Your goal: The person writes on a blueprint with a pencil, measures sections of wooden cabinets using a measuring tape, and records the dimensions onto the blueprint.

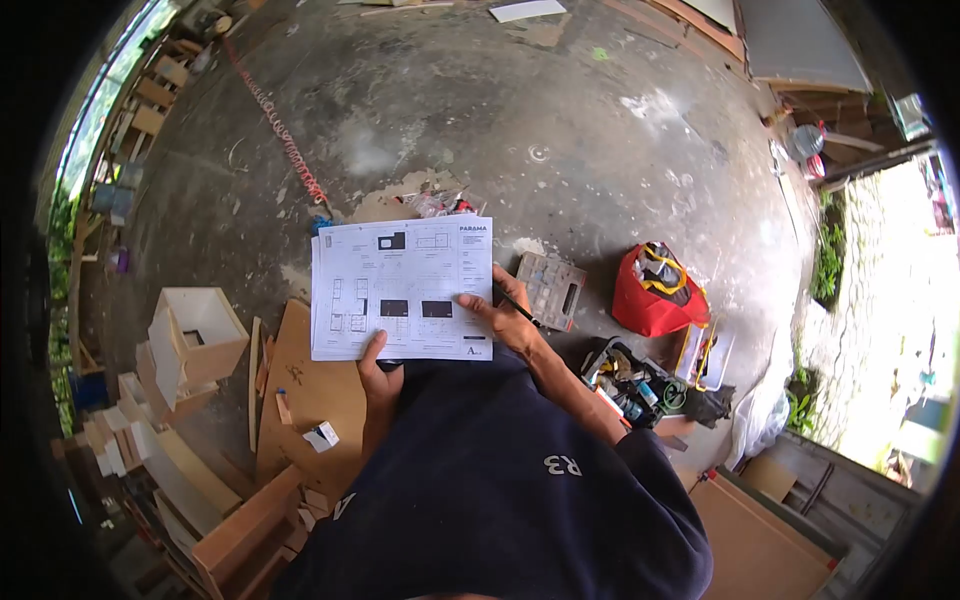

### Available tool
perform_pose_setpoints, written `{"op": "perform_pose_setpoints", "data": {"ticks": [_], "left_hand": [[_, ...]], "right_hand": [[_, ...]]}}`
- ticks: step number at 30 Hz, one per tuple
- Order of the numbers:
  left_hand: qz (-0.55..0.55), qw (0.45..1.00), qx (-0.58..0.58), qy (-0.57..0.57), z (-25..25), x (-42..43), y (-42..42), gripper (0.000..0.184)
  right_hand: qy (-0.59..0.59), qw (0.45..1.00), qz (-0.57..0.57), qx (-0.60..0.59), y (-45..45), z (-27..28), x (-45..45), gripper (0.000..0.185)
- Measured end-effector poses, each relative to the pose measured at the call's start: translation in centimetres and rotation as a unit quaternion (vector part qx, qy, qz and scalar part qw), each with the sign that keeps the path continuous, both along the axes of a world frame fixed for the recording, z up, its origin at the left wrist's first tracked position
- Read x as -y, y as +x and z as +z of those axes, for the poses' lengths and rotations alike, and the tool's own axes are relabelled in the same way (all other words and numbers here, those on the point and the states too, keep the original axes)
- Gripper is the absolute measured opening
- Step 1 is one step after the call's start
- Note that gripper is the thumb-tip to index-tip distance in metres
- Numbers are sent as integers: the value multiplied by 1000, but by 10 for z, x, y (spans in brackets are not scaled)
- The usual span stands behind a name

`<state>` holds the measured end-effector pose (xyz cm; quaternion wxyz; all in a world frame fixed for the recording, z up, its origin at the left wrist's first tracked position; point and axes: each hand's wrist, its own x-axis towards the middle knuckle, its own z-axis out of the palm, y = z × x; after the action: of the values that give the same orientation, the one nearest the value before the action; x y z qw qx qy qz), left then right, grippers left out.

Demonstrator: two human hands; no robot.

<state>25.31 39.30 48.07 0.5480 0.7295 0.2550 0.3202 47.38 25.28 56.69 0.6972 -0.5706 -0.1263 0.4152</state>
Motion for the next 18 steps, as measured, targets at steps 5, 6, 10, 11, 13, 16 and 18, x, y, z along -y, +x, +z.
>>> {"op": "perform_pose_setpoints", "data": {"ticks": [5, 6, 10, 11, 13, 16, 18], "left_hand": [[-62, 817, 140, -556, 22, -21, 110, 53], [-93, 825, 125, -543, 20, -25, 127, 55], [-181, 793, 66, -578, 33, -60, 204, 59], [-194, 790, 60, -579, 25, -65, 225, 61], [-226, 776, 39, -588, 21, -74, 273, 63], [-247, 781, 42, -573, 27, -105, 368, 69], [-244, 786, 49, -566, 28, -120, 431, 71]], "right_hand": [[-41, 987, -145, 64, 39, 5, 29, 46], [-42, 983, -168, 60, 46, 3, 33, 46], [-22, 958, -284, 29, 87, 12, 18, 45], [-27, 954, -299, 19, 102, 6, 18, 45], [-28, 944, -327, 15, 135, -10, 15, 44], [-12, 929, -368, -16, 218, -16, -22, 42], [26, 916, -397, -60, 279, -12, -43, 43]]}}
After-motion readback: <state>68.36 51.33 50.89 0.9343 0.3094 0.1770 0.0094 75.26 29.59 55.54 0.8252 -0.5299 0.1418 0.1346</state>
